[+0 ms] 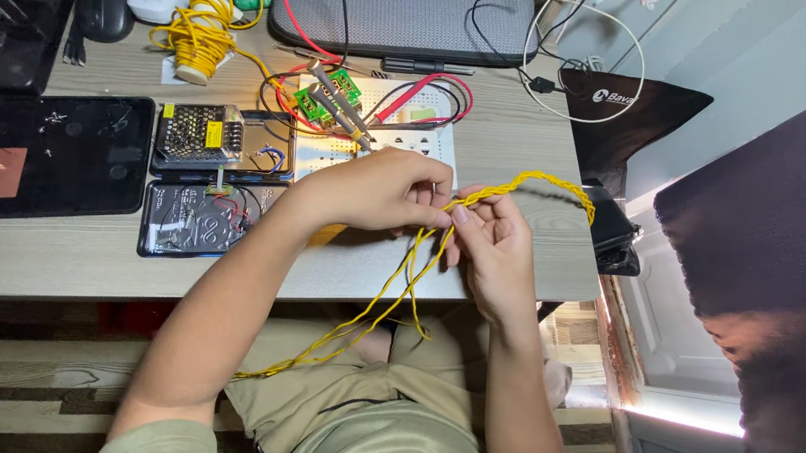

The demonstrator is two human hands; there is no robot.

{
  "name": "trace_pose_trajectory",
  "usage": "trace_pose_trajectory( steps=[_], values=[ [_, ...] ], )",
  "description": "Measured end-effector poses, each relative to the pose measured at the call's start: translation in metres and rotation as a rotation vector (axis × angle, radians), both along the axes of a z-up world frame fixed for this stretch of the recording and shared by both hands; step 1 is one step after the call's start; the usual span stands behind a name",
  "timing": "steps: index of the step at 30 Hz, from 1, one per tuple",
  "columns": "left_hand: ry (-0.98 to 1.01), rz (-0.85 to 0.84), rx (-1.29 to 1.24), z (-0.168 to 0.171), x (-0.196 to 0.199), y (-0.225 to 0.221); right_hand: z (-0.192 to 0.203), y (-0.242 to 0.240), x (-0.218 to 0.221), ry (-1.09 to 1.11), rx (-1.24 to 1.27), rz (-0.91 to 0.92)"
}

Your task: Braiding three yellow electrical wires together by hand at a workbench

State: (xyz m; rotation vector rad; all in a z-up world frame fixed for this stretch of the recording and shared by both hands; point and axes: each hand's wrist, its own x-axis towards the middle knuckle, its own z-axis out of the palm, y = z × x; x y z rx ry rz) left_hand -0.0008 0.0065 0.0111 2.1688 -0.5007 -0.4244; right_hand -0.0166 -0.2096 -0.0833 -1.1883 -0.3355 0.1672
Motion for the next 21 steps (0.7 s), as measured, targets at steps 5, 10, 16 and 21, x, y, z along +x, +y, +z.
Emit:
trace_pose_trajectory(
  steps=[5, 10, 16, 21],
  values=[
    [0.135, 0.067, -0.131, 0.009, -0.011, 0.0, 0.001, 0.0, 0.001, -0.01, -0.026, -0.007],
    [0.077, 0.064, -0.177, 0.003, -0.005, 0.0, -0.009, -0.001, 0.004, -0.035, -0.047, -0.008],
    [-0.127, 0.147, -0.129, -0.008, 0.004, 0.002, 0.0, 0.003, 0.004, -0.004, 0.02, -0.033],
    [-0.325, 0.157, -0.002, 0.006, 0.001, -0.005, -0.018, 0.001, 0.012, 0.038, 0.041, -0.096]
  ],
)
